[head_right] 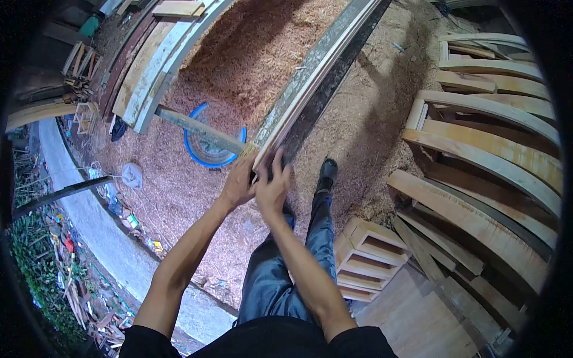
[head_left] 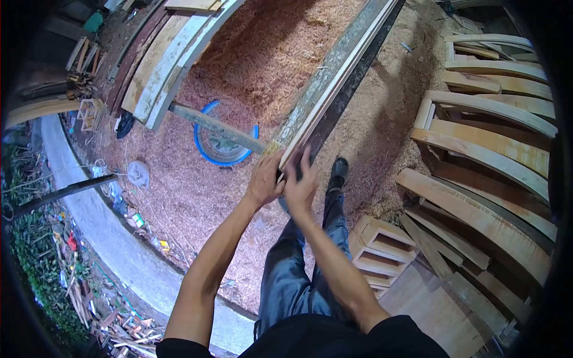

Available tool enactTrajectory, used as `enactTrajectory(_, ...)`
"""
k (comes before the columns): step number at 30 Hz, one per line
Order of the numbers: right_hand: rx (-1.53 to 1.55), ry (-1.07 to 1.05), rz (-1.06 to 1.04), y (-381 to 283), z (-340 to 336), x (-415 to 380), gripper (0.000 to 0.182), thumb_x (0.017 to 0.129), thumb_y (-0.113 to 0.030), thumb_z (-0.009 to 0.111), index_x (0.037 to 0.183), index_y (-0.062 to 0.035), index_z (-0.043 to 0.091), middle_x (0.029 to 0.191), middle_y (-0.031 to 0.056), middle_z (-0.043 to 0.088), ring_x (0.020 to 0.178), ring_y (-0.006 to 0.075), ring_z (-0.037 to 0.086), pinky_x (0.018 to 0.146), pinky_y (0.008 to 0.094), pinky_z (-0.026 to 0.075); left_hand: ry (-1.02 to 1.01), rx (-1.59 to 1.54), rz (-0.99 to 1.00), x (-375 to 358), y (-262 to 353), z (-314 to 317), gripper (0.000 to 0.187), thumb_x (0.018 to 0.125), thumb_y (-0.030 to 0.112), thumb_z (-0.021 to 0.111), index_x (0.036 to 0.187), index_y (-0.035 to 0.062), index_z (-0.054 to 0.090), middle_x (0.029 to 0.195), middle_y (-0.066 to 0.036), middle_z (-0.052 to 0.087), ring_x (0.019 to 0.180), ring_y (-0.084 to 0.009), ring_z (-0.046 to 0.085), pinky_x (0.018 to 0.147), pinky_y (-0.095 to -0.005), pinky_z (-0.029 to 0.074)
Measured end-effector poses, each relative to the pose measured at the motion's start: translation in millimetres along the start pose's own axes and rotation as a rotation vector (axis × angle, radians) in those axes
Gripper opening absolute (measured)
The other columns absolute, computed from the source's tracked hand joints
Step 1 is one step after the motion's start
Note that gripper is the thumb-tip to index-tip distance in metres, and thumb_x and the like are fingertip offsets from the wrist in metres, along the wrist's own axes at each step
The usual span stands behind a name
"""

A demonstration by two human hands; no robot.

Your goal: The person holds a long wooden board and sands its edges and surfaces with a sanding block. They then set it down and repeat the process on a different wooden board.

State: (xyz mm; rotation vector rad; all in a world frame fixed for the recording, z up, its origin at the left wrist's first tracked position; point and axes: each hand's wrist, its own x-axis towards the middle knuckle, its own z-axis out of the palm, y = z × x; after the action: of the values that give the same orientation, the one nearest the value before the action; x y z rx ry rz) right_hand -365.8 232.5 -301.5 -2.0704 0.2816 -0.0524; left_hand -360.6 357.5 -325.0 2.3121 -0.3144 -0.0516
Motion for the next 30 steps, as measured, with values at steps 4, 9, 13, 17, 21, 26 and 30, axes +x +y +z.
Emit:
enactTrajectory(4, -0.019, 0.056, 0.073, -1.0, 1.8, 36.9, 0.061, 0.092, -0.024, 0.062, 0.147, -0.0078, 0.040, 0.110, 0.0317, 0.053, 0.105, 0.0465, 0.056, 0.096, 0.0482, 0.042, -0.020, 0.010, -0.004, 3.2, 7.5, -8.3, 0.079, 0.069, 0.008, 0.064, 0.143, -0.0001, 0.036, 0.132, -0.022, 0.052, 0.124, -0.0383, 0.048, 0.109, -0.0448, 0.034)
enactTrajectory(9, -0.064, 0.034, 0.147, -9.9, -23.2, 124.6, 0.061, 0.096, -0.029, 0.057, 0.148, -0.0054, 0.037, 0.126, 0.0375, 0.048, 0.117, 0.0496, 0.049, 0.101, 0.0494, 0.039, -0.052, 0.009, -0.034, 1.0, 6.2, -6.0, 0.079, 0.069, 0.007, 0.063, 0.143, -0.0004, 0.036, 0.129, -0.024, 0.053, 0.122, -0.0391, 0.049, 0.108, -0.0457, 0.034)
enactTrajectory(13, -0.001, 0.026, -0.119, 6.3, 4.1, 7.7, 0.061, 0.095, -0.022, 0.059, 0.149, -0.0046, 0.036, 0.126, 0.0357, 0.048, 0.119, 0.0495, 0.048, 0.101, 0.0483, 0.039, -0.038, -0.029, -0.006, 2.3, 4.1, -5.1, 0.075, 0.072, 0.010, 0.064, 0.141, -0.0017, 0.037, 0.129, -0.025, 0.053, 0.122, -0.0403, 0.049, 0.107, -0.0458, 0.035)
enactTrajectory(17, -0.015, 0.009, 0.057, -5.8, 2.8, 9.0, 0.061, 0.092, -0.018, 0.061, 0.147, -0.0074, 0.039, 0.122, 0.0331, 0.051, 0.115, 0.0488, 0.053, 0.096, 0.0470, 0.044, -0.027, -0.006, 0.009, -0.1, -2.1, -1.1, 0.077, 0.071, 0.010, 0.065, 0.142, -0.0004, 0.036, 0.133, -0.024, 0.051, 0.123, -0.0383, 0.049, 0.108, -0.0461, 0.035)
enactTrajectory(21, -0.116, 0.052, 0.181, -12.1, -17.8, 132.1, 0.059, 0.097, -0.028, 0.056, 0.149, -0.0085, 0.036, 0.127, 0.0365, 0.047, 0.119, 0.0497, 0.048, 0.102, 0.0497, 0.039, -0.056, 0.014, -0.015, 2.4, 9.1, -9.4, 0.080, 0.068, 0.007, 0.063, 0.142, -0.0008, 0.034, 0.134, -0.024, 0.050, 0.126, -0.0381, 0.048, 0.110, -0.0454, 0.032)
enactTrajectory(26, -0.038, 0.039, 0.046, -5.8, -8.3, 58.6, 0.060, 0.095, -0.020, 0.057, 0.149, -0.0076, 0.037, 0.130, 0.0366, 0.044, 0.122, 0.0493, 0.047, 0.105, 0.0497, 0.036, -0.048, 0.000, -0.013, 2.6, 8.0, -8.4, 0.079, 0.069, 0.008, 0.063, 0.142, -0.0006, 0.034, 0.136, -0.024, 0.049, 0.127, -0.0368, 0.047, 0.110, -0.0457, 0.032)
enactTrajectory(30, 0.044, -0.038, 0.081, -6.7, -2.4, 6.2, 0.059, 0.095, -0.021, 0.056, 0.149, -0.0099, 0.037, 0.129, 0.0352, 0.045, 0.122, 0.0515, 0.047, 0.102, 0.0495, 0.040, -0.041, -0.019, 0.008, 5.5, 8.1, -8.7, 0.078, 0.069, 0.009, 0.063, 0.141, -0.0010, 0.035, 0.136, -0.024, 0.049, 0.127, -0.0373, 0.047, 0.110, -0.0458, 0.032)
